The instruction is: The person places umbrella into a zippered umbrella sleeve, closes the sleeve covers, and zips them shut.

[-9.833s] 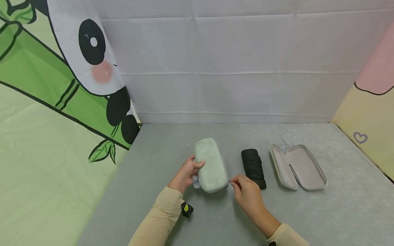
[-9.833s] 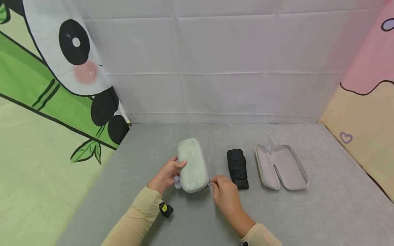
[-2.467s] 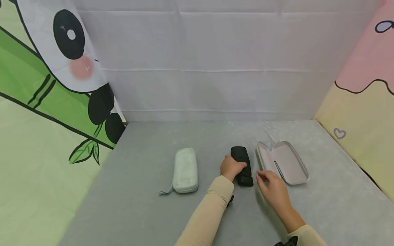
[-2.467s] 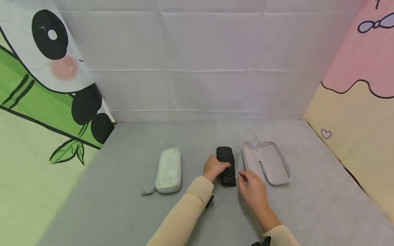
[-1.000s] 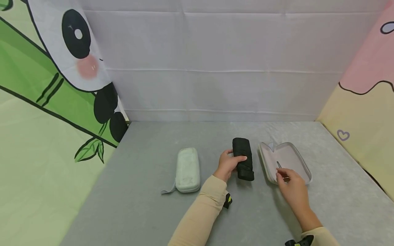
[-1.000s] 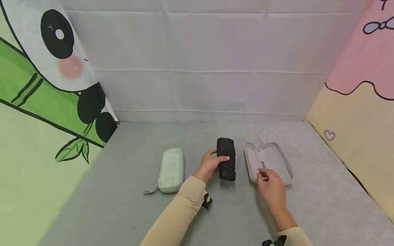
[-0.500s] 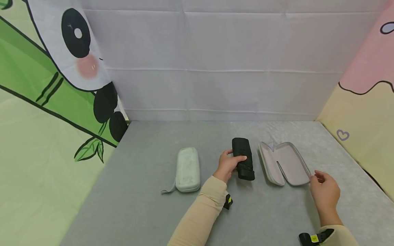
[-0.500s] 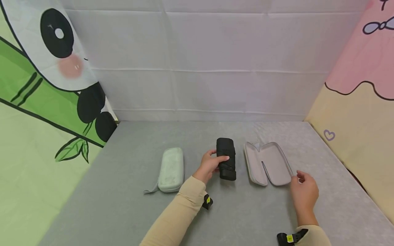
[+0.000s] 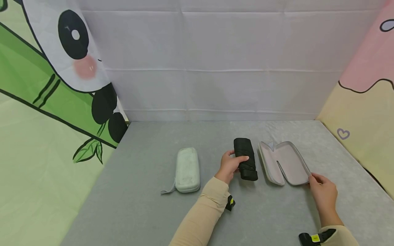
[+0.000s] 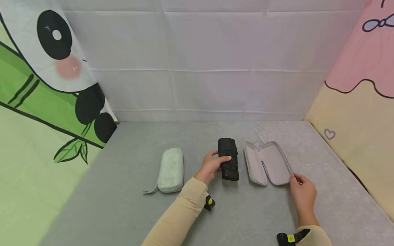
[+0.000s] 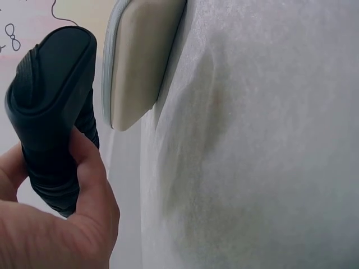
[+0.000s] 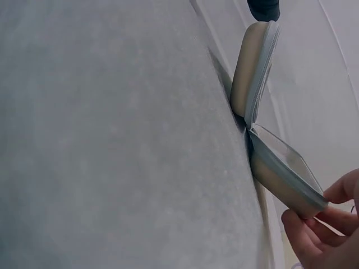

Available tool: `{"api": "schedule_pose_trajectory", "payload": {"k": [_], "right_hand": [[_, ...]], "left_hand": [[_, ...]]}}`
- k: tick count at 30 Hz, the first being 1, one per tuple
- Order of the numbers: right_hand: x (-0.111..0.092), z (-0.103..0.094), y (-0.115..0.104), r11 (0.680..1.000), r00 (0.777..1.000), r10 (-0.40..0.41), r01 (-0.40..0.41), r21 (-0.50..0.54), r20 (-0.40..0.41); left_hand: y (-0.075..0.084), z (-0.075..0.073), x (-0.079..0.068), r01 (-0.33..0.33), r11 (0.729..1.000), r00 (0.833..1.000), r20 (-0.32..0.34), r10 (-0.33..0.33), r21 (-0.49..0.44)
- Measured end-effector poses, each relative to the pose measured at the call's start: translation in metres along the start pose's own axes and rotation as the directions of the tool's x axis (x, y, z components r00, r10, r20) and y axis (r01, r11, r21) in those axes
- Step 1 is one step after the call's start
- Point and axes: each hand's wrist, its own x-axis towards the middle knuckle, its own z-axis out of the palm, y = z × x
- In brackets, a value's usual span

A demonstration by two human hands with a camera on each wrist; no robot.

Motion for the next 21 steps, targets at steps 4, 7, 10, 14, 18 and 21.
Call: {"api": "schedule_pose_trajectory", "payload": {"k": [4,7,10,14,18,21], "right_hand": [[0.001,0.001,-0.001,1.0,1.0,-0.013,0.013,0.012,-0.013],[0.001,0.002,-0.002,1.0,1.0,-0.015,0.016,0.026,-0.009],[0.001,0.003,-0.002,0.999,0.999,-0.033,0.033,0.008,-0.026],[0.001,0.003,-0.004,0.997,0.995,-0.072,0.071,-0.025,-0.063],[0.0,0.005,-0.006,0.993,0.989,-0.119,0.116,-0.037,-0.089],[0.0,0.007,-0.007,0.988,0.983,-0.152,0.148,-0.046,-0.102]], "left_hand": [[-0.001,0.001,0.0,-0.008,1.0,1.0,0.008,0.008,-0.009],[-0.001,0.002,-0.001,-0.009,1.0,1.0,0.002,0.009,-0.007],[0.0,0.005,0.0,-0.008,1.0,1.0,0.002,0.008,-0.012],[0.0,0.01,0.001,-0.009,1.0,1.0,0.003,0.009,-0.028],[0.0,0.017,0.003,-0.012,1.0,1.0,-0.002,0.012,-0.025],[0.0,0.023,0.004,-0.019,1.0,1.0,0.0,0.019,-0.022]]}}
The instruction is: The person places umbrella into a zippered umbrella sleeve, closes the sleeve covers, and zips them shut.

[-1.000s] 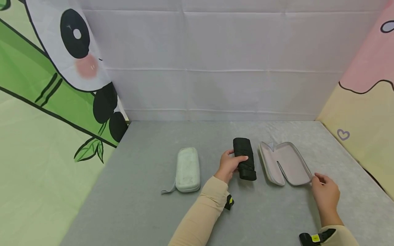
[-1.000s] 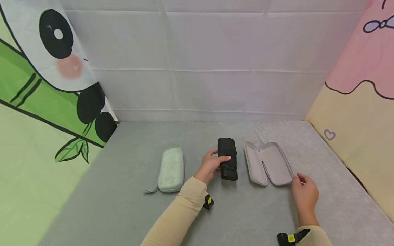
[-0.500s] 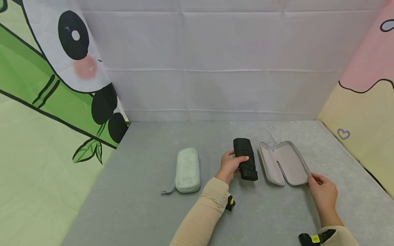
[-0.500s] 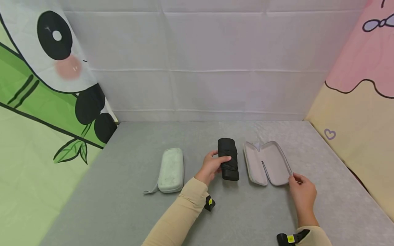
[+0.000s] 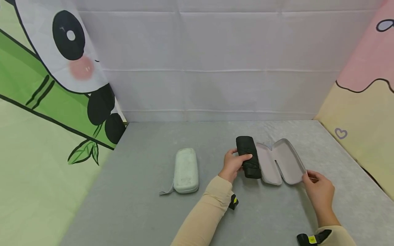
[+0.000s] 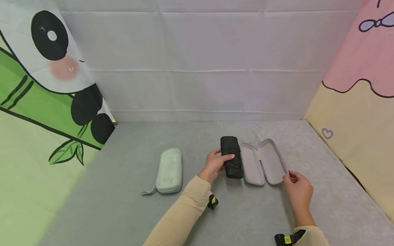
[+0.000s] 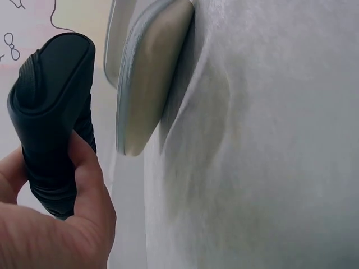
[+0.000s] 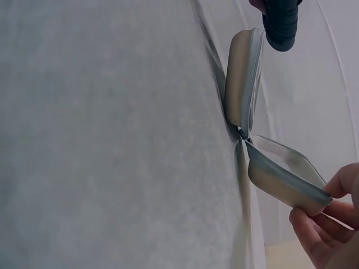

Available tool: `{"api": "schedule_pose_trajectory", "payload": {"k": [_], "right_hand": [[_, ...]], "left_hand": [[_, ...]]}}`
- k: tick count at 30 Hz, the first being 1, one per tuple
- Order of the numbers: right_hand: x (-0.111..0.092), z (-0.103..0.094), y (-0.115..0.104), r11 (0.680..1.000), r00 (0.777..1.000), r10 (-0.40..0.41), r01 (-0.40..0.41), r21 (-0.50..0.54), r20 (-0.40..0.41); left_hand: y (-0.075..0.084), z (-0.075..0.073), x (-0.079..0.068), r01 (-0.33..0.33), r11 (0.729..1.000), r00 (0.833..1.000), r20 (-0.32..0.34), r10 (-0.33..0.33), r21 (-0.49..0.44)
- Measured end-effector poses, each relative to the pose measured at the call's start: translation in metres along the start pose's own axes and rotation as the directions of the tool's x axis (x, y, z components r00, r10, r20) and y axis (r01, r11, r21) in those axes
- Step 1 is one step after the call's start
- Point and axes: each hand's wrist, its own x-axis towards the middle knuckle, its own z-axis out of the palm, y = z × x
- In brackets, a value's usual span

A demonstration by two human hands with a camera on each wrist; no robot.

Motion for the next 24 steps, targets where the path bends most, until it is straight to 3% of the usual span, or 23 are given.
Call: {"api": "schedule_pose_trajectory", "payload": {"k": [7,24], "right_hand": [[-0.001,0.001,-0.003,0.998,0.997,-0.068,0.068,-0.013,-0.044],[-0.001,0.003,-0.002,0.99,0.988,-0.137,0.135,-0.029,-0.078]], "left_hand": [[-0.001,0.013,0.001,0.002,1.0,1.0,-0.002,-0.002,-0.009],[-0.005,0.043,0.001,-0.019,0.997,0.998,-0.051,0.022,0.071]]}}
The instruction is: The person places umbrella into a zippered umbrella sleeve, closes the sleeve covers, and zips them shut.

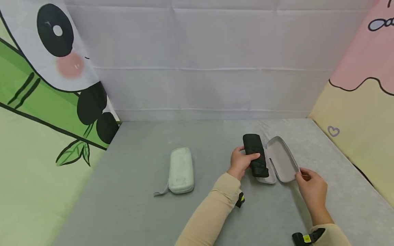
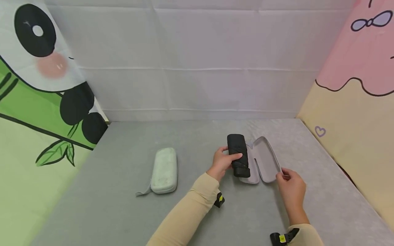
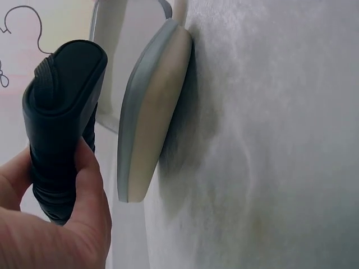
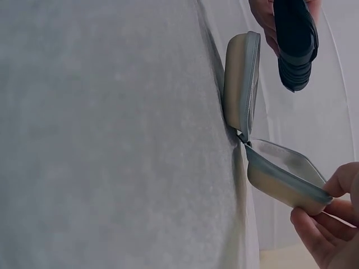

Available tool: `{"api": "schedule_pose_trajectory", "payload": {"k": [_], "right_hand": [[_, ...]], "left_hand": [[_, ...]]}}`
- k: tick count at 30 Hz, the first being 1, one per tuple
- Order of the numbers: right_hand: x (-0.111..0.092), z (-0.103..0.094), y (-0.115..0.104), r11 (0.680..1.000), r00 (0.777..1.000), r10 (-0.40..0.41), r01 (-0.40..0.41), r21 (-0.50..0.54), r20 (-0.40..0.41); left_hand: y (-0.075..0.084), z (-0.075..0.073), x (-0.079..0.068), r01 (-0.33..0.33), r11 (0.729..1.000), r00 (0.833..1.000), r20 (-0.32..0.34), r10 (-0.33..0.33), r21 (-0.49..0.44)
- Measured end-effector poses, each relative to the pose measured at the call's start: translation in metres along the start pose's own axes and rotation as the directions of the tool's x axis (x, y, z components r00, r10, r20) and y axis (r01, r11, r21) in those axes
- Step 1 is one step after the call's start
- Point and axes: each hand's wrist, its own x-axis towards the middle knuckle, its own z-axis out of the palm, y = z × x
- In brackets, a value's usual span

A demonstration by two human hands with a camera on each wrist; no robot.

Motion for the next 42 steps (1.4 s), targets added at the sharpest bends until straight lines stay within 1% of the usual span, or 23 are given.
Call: {"api": "schedule_pose_trajectory", "payload": {"k": [7,12,16,18,21,25,31,34,36,42], "right_hand": [[-0.001,-0.001,-0.002,1.0,1.0,-0.019,0.019,0.012,-0.003],[-0.001,-0.001,-0.004,0.999,0.999,-0.036,0.037,0.021,-0.013],[0.0,-0.001,-0.006,0.999,0.999,-0.041,0.041,0.023,-0.022],[0.0,-0.001,-0.007,0.999,0.999,-0.04,0.041,0.025,-0.027],[0.0,-0.001,-0.007,0.999,0.999,-0.043,0.044,0.024,-0.029],[-0.001,-0.001,-0.006,0.998,0.998,-0.05,0.051,0.022,-0.032],[-0.004,-0.003,-0.005,0.998,0.997,-0.064,0.065,0.018,-0.049],[-0.005,-0.004,-0.006,0.997,0.996,-0.074,0.076,0.025,-0.053],[-0.006,-0.005,-0.006,0.996,0.995,-0.081,0.082,0.032,-0.052],[-0.007,-0.007,-0.008,0.994,0.993,-0.099,0.102,0.032,-0.065]], "left_hand": [[-0.004,0.008,0.0,-0.01,0.997,1.0,-0.014,0.011,0.076],[-0.008,0.016,0.003,-0.045,0.986,0.999,-0.023,0.049,0.158],[-0.009,0.02,0.005,-0.07,0.981,0.997,-0.025,0.076,0.18],[-0.01,0.021,0.005,-0.076,0.975,0.996,-0.029,0.084,0.208],[-0.011,0.022,0.005,-0.084,0.956,0.994,-0.039,0.099,0.28],[-0.016,0.022,0.006,-0.101,0.922,0.99,-0.051,0.129,0.373],[-0.023,0.023,0.009,-0.135,0.882,0.982,-0.057,0.179,0.451],[-0.022,0.025,0.008,-0.156,0.869,0.979,-0.046,0.201,0.469],[-0.021,0.026,0.008,-0.174,0.855,0.975,-0.037,0.219,0.488],[-0.022,0.023,0.009,-0.206,0.798,0.969,0.004,0.248,0.566]]}}
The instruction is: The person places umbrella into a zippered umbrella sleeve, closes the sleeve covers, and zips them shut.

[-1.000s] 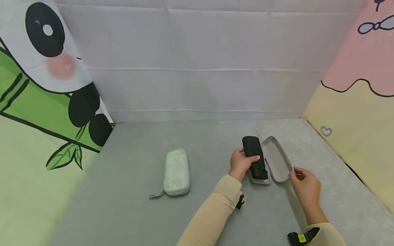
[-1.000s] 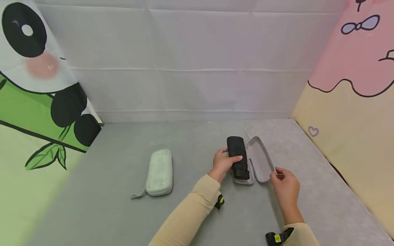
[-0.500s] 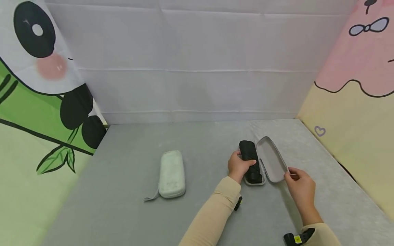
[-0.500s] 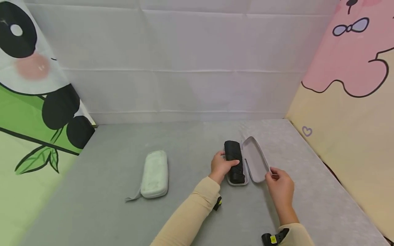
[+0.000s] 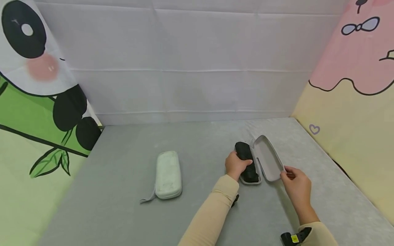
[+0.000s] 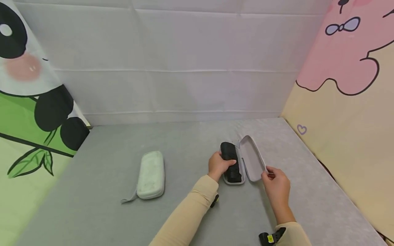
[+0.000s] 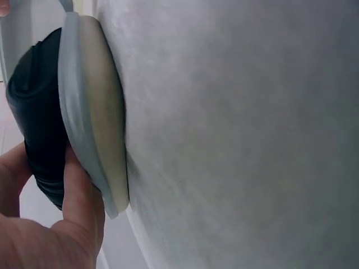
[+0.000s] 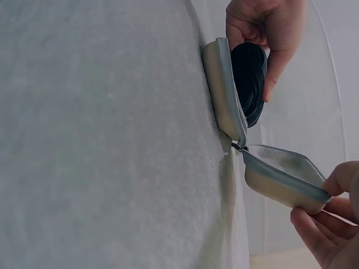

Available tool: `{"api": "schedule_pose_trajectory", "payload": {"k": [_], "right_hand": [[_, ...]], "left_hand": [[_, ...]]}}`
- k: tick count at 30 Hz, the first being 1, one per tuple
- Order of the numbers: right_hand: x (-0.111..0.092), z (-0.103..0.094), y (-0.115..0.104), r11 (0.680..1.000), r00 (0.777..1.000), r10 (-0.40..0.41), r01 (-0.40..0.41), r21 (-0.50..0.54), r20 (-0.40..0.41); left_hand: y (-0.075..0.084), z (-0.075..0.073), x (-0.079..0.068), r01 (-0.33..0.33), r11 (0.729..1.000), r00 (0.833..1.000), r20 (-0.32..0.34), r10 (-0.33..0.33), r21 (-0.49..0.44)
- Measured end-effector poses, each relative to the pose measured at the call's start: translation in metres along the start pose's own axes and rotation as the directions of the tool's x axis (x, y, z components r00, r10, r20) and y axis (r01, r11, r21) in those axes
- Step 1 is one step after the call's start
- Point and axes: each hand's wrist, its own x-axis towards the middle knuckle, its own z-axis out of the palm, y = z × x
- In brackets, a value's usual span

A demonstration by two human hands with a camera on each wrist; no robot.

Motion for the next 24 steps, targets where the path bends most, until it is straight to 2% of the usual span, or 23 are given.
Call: {"api": "schedule_pose_trajectory", "payload": {"k": [5,10,14,16,18,24], "right_hand": [[-0.001,0.0,-0.001,1.0,1.0,-0.015,0.015,0.0,-0.013],[-0.002,0.0,-0.002,1.0,1.0,-0.015,0.015,0.005,-0.015],[-0.002,0.0,-0.002,1.0,1.0,-0.023,0.023,0.004,-0.017],[-0.002,-0.001,-0.001,1.0,0.999,-0.028,0.028,0.002,-0.02],[-0.003,0.0,-0.001,0.999,0.999,-0.033,0.033,-0.001,-0.023],[-0.002,0.001,-0.001,0.999,0.999,-0.033,0.033,-0.001,-0.02]], "left_hand": [[-0.001,-0.004,0.0,-0.05,0.997,0.999,0.026,0.048,0.058],[-0.004,-0.004,0.001,-0.06,0.993,0.995,0.091,0.05,0.106],[-0.004,-0.008,0.004,-0.025,0.999,0.98,0.2,0.015,0.047],[-0.003,-0.011,0.004,-0.001,1.0,0.973,0.23,-0.002,0.011],[-0.002,-0.014,0.002,0.017,1.0,0.973,0.232,-0.011,-0.023],[-0.003,-0.016,0.0,0.018,0.998,0.981,0.192,-0.005,-0.065]]}}
